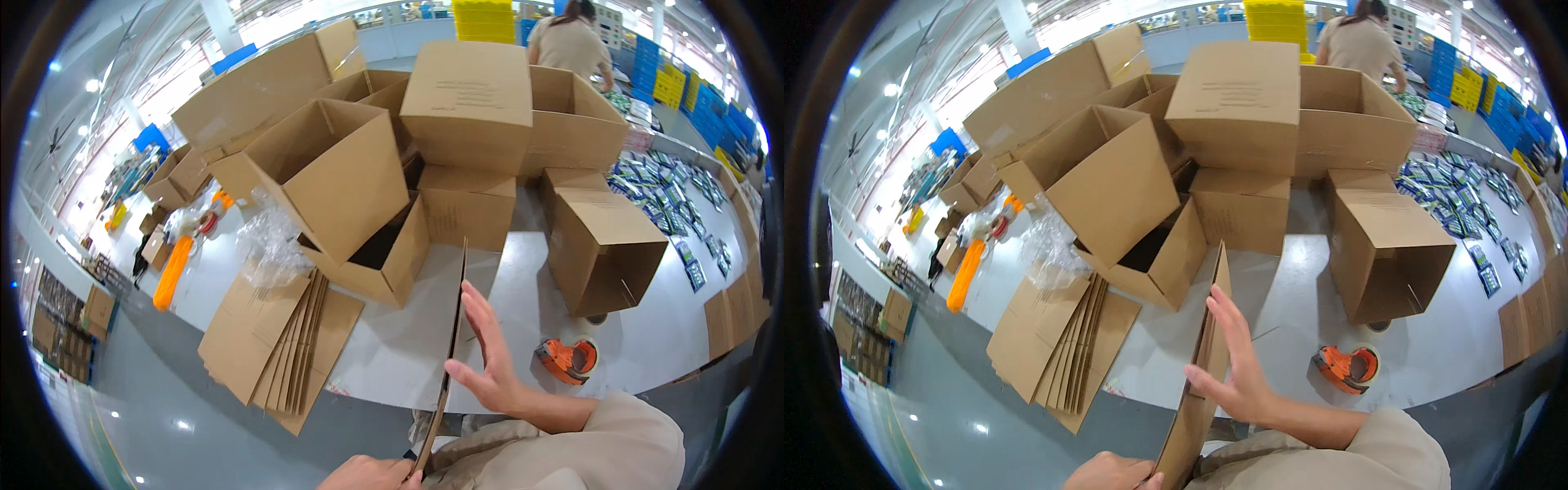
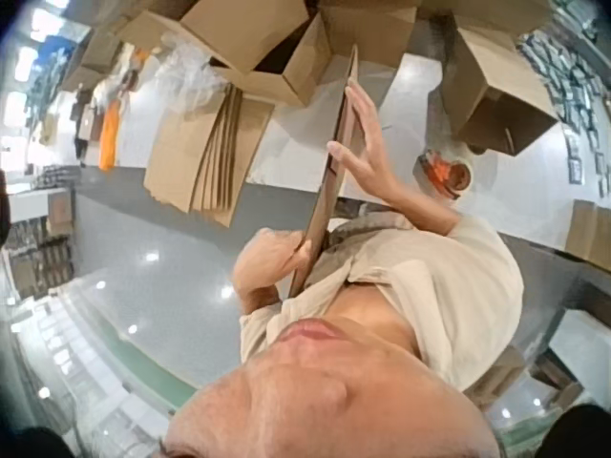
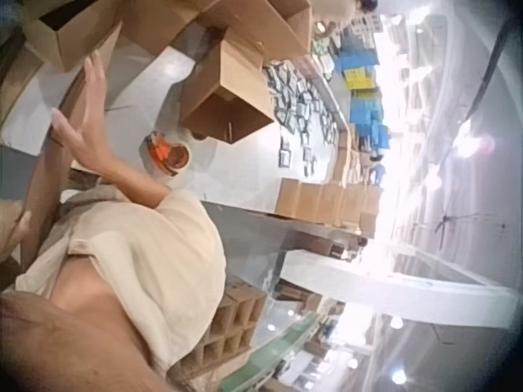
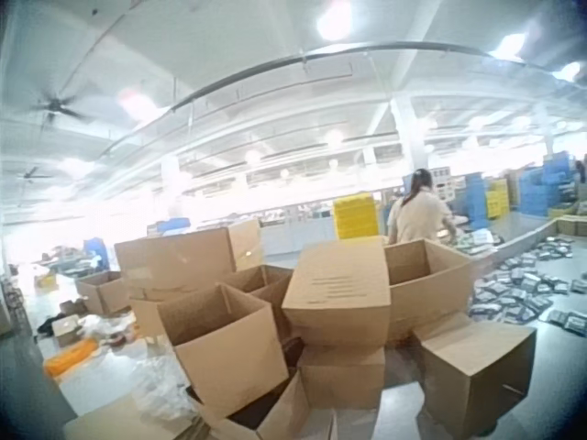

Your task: The person folds flat cardboard sheets into small boxes and seals them with a handheld tape dispenser. They repeatedly pick a sheet, fold the sides and flaps, apply tape to the seams, and place the finished box on a growing stack.

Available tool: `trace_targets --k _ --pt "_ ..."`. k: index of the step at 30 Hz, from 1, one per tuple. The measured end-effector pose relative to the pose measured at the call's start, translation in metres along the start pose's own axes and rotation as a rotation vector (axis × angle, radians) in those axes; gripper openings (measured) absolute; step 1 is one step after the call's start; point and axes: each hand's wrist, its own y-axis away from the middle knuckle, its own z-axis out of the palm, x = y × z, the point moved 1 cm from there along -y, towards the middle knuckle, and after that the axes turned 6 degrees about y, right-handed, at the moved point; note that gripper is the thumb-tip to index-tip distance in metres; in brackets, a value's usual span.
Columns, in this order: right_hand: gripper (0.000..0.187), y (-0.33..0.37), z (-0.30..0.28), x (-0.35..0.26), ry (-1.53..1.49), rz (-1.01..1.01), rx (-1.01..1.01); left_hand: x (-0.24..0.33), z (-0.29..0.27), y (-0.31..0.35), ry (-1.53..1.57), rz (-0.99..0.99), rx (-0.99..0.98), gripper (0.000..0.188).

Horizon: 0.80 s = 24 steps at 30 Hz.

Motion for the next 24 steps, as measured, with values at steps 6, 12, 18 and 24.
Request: trace_targets --k 6,12,18,24 --pt "0.087 0.018 0.014 0.004 -0.024 0.116 0.098 -0.004 -0.008 -0.080 0.078 0.037 0.391 0.027" --pt "0.088 0.011 0.007 0.043 -0.134 0.176 0.213 -0.017 -0.001 -0.139 0.238 0.491 0.920 0.041" --pt "0.088 0.005 0.009 0.044 -0.161 0.163 0.202 -0.067 0.005 -0.149 0.257 0.890 0.863 0.069" --pt "0.076 -0.010 -0.039 0.042 0.237 -0.249 0.012 -0.099 -0.025 -0.165 0.013 0.997 1.226 0.061"
